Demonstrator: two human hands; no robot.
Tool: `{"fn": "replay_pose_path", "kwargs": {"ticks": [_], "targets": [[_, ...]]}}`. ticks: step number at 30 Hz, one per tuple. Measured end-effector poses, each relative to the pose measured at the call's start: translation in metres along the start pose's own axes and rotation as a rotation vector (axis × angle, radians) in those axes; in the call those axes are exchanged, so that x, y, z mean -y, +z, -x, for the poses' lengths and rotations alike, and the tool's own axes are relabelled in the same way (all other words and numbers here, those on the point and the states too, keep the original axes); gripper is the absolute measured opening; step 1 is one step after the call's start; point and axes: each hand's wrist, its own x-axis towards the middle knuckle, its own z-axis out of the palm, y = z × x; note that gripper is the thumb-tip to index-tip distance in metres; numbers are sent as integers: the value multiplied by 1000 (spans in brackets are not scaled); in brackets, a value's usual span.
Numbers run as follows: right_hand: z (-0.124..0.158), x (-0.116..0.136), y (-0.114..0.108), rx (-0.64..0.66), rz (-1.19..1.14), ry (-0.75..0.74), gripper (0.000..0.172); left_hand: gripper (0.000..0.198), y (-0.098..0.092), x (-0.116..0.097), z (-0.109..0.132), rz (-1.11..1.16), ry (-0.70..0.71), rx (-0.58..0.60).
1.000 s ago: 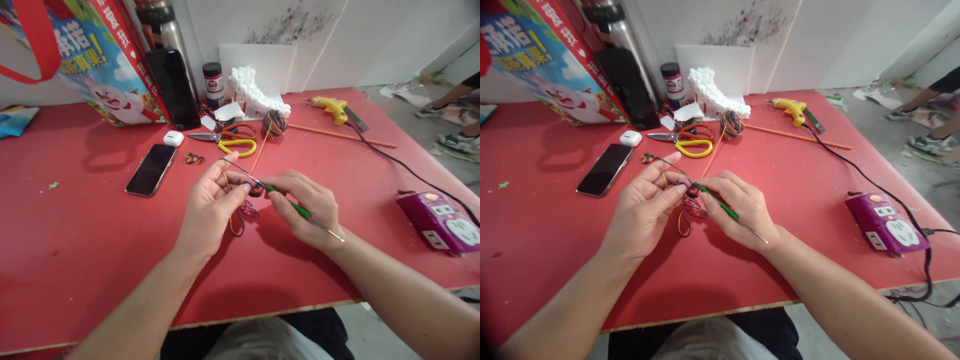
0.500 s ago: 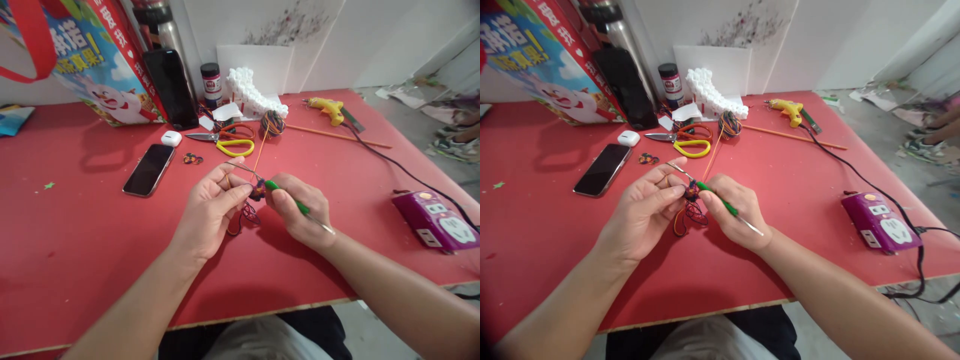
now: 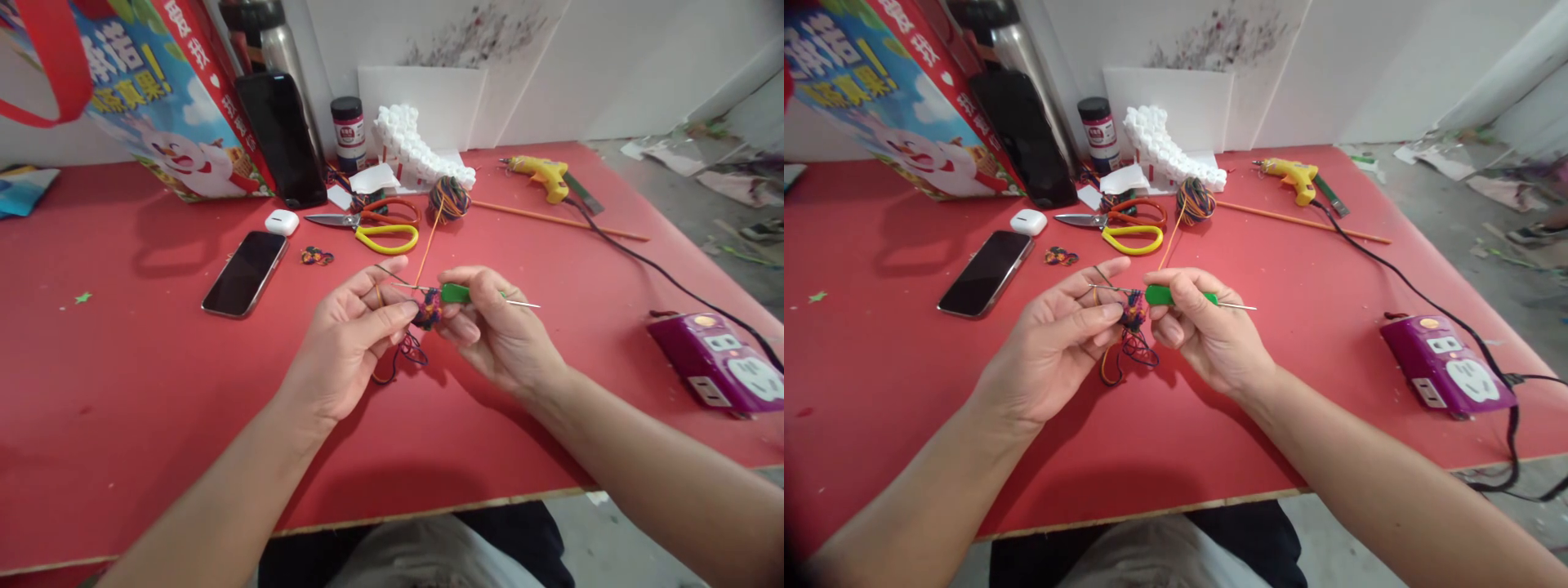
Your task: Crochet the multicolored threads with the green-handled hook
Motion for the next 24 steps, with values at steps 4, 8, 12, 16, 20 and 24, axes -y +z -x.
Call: {"fn": "replay_pose_path", "kwargs": {"ticks": [4, 8, 12, 16, 20, 24], "targets": [[-4, 4, -5, 69, -49, 124, 42, 55, 1, -1, 1, -31, -11, 9], [-8, 14, -15, 100, 54, 121, 49, 55, 1, -1, 3, -121, 14, 39], [-8, 23, -20, 92, 168, 80, 50, 54, 1, -2, 4, -166, 19, 79], [-9, 25, -21, 85, 201, 49, 51, 54, 1, -2, 4, -170, 25, 85], [-9, 25, -20, 46, 240, 20, 53, 51, 1, -2, 4, -191, 52, 59], [-10, 26, -20, -18, 290, -26, 60, 52, 1, -2, 4, -186, 63, 31]]}}
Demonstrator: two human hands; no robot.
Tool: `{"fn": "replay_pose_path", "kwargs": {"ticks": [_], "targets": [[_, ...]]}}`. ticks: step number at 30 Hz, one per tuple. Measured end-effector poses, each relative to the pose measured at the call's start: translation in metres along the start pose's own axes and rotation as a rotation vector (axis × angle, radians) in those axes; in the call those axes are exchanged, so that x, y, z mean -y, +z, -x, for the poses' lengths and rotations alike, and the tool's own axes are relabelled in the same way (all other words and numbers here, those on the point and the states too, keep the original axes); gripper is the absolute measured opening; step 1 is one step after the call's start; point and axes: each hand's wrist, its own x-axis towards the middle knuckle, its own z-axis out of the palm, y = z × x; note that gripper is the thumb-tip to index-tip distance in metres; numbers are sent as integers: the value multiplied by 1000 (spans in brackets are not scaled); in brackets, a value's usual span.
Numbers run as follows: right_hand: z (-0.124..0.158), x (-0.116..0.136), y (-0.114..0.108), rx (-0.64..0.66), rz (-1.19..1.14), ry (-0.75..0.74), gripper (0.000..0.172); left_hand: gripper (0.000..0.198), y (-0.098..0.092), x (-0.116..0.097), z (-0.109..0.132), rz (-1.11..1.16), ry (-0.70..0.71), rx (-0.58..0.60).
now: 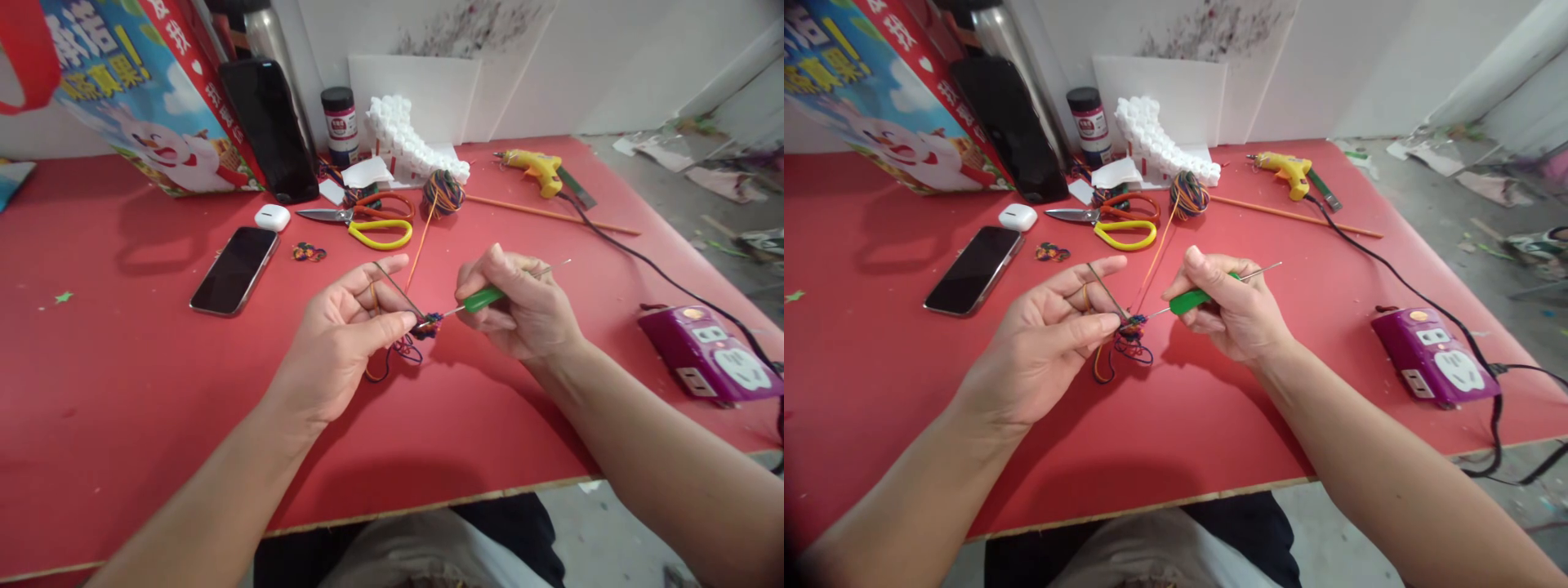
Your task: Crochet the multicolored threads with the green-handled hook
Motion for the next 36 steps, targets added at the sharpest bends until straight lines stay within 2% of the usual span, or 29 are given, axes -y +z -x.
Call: {"fn": "replay_pose_path", "kwargs": {"ticks": [9, 17, 26, 36], "targets": [[1, -2, -2, -55, 22, -40, 56, 54, 0, 1, -1, 20, 11, -41], [2, 1, 3, -110, 32, -23, 61, 50, 0, 0, -1, 92, -11, -76], [3, 0, 5, -90, 3, -15, 61, 52, -2, 0, -3, 157, -73, -102], [4, 0, 6, -96, -25, 15, 59, 47, -1, -1, -4, 200, -80, -89]]}}
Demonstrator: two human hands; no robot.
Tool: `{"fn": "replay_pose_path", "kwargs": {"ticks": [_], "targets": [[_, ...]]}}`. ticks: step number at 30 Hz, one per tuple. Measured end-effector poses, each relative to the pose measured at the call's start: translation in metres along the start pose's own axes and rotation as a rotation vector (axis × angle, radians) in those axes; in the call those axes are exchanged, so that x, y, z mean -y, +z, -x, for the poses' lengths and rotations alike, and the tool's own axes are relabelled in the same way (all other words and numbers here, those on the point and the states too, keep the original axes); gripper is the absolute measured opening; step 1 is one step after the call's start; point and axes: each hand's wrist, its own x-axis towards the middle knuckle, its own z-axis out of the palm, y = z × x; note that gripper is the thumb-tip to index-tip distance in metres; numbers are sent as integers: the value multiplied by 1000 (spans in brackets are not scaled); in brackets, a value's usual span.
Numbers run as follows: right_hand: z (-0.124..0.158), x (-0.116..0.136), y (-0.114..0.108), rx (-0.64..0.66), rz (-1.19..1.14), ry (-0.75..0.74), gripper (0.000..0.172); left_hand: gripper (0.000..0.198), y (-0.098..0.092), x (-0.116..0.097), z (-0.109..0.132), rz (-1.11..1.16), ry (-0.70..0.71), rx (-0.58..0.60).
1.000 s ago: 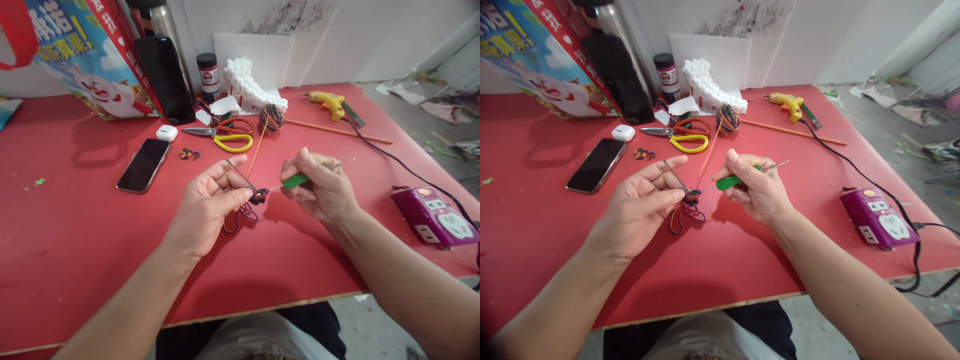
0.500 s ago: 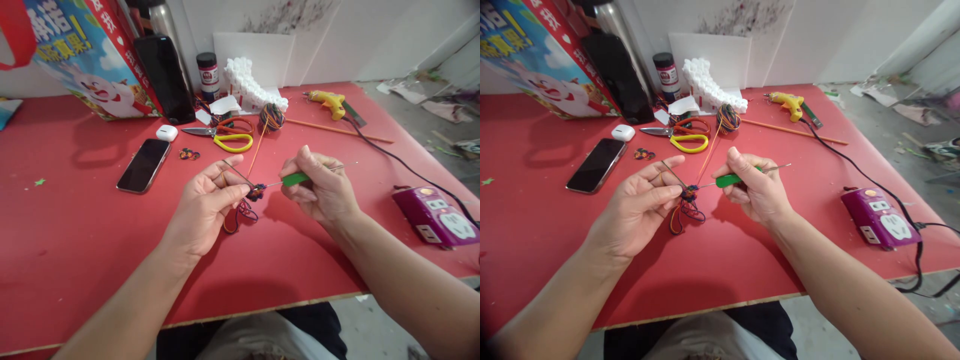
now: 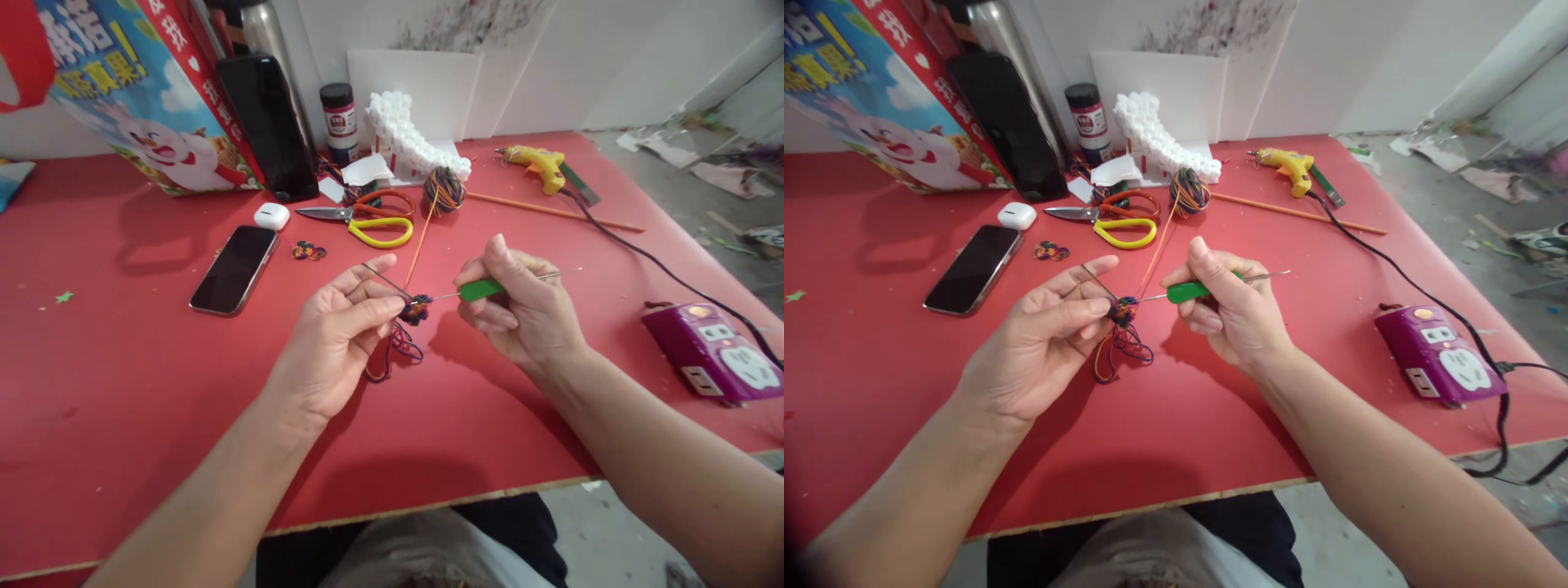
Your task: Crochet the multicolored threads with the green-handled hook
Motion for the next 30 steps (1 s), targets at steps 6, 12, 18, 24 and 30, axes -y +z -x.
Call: {"fn": "replay_pose_path", "kwargs": {"ticks": [6, 12, 18, 24, 30], "targets": [[0, -1, 1, -7, 0, 9, 61, 42, 0, 0, 0, 29, -33, -8], [0, -1, 2, -6, -9, 27, 61, 40, 0, 0, 0, 62, -49, -21], [1, -1, 4, -21, -38, 40, 58, 40, -1, 1, 0, 57, -40, -34], [2, -1, 9, -58, -50, 25, 54, 38, 1, 1, -1, 31, 4, -57], [4, -1, 14, -96, -48, 19, 57, 45, 0, 4, -3, 44, 39, -70]]}}
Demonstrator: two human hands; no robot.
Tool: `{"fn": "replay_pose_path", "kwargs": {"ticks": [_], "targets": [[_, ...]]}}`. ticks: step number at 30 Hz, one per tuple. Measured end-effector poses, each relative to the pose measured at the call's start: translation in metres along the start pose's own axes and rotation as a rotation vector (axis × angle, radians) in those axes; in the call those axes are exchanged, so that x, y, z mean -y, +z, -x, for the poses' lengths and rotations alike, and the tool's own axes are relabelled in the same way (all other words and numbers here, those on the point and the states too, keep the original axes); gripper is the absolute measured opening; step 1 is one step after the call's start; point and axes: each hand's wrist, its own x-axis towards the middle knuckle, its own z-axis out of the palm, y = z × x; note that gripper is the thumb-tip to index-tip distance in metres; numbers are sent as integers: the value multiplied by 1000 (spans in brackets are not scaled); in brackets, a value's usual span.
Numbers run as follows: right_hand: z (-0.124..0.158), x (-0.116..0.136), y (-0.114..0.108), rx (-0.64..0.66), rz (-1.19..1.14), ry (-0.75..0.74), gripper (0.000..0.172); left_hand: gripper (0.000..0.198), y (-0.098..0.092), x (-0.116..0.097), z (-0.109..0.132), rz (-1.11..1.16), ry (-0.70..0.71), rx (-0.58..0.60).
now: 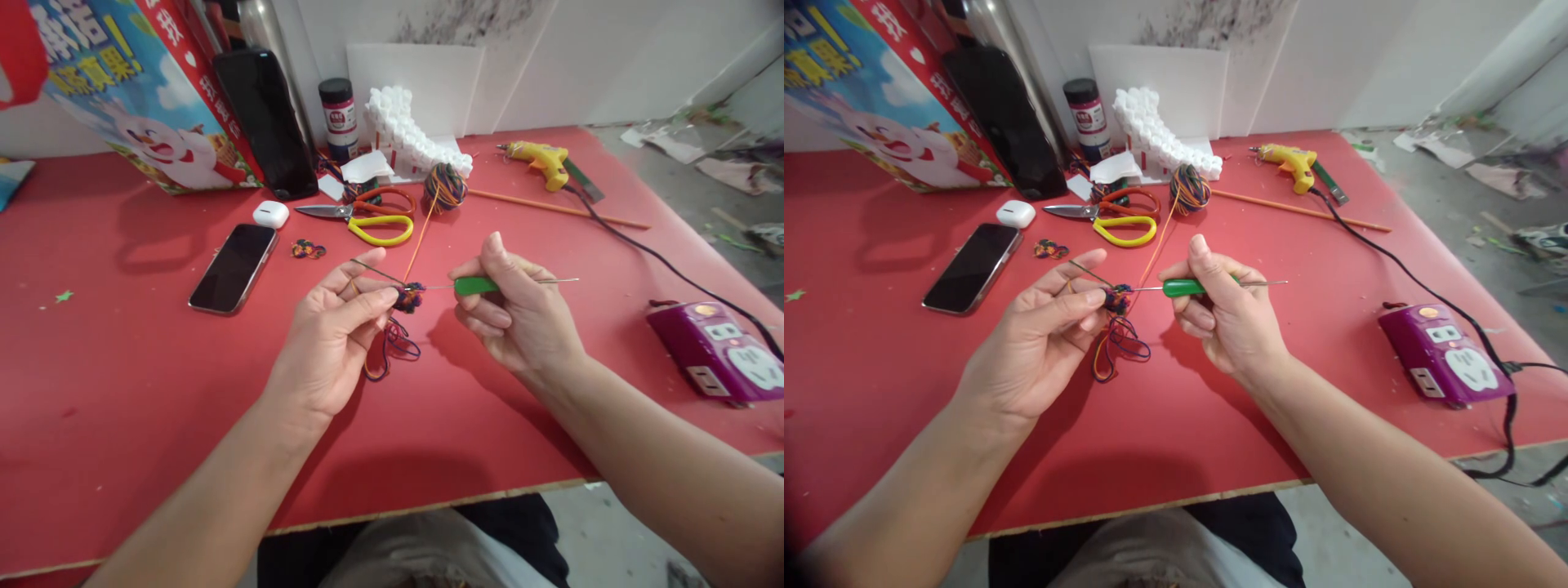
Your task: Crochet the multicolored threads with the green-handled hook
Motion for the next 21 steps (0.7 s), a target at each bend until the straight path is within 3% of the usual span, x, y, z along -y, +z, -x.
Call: {"fn": "replay_pose_path", "kwargs": {"ticks": [21], "targets": [[17, -14, 7, -123, 103, -225, 52, 34, 3, 15, 1, -12, 120, -126]]}}
